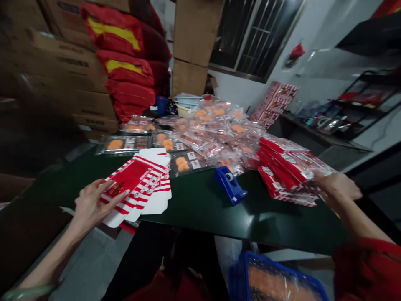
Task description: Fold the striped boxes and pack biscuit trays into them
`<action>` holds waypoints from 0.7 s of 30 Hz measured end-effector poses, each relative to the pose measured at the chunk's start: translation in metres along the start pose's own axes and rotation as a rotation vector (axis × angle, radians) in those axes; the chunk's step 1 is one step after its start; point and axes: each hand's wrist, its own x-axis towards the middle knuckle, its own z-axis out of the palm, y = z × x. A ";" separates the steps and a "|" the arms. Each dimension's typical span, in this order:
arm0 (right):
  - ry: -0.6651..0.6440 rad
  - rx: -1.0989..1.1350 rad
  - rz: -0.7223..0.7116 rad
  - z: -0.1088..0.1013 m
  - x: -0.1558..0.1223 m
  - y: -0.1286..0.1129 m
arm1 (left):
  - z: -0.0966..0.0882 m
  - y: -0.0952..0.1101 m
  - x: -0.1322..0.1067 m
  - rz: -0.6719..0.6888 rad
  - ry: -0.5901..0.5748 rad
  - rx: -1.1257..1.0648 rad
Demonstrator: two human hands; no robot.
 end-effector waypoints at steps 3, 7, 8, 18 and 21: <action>-0.028 -0.099 -0.011 0.035 -0.031 -0.028 | 0.009 0.005 -0.005 -0.067 -0.200 0.147; -0.493 0.109 -0.341 0.128 -0.114 -0.118 | 0.021 0.007 -0.017 0.016 -0.211 0.145; -0.646 0.193 -0.454 0.154 -0.135 -0.146 | 0.023 0.006 -0.020 0.043 -0.182 0.133; -1.138 0.011 -0.530 0.316 -0.225 -0.301 | 0.031 0.000 -0.033 0.148 0.019 0.100; -1.221 0.034 -0.456 0.321 -0.223 -0.303 | 0.033 0.000 -0.036 0.140 0.057 0.082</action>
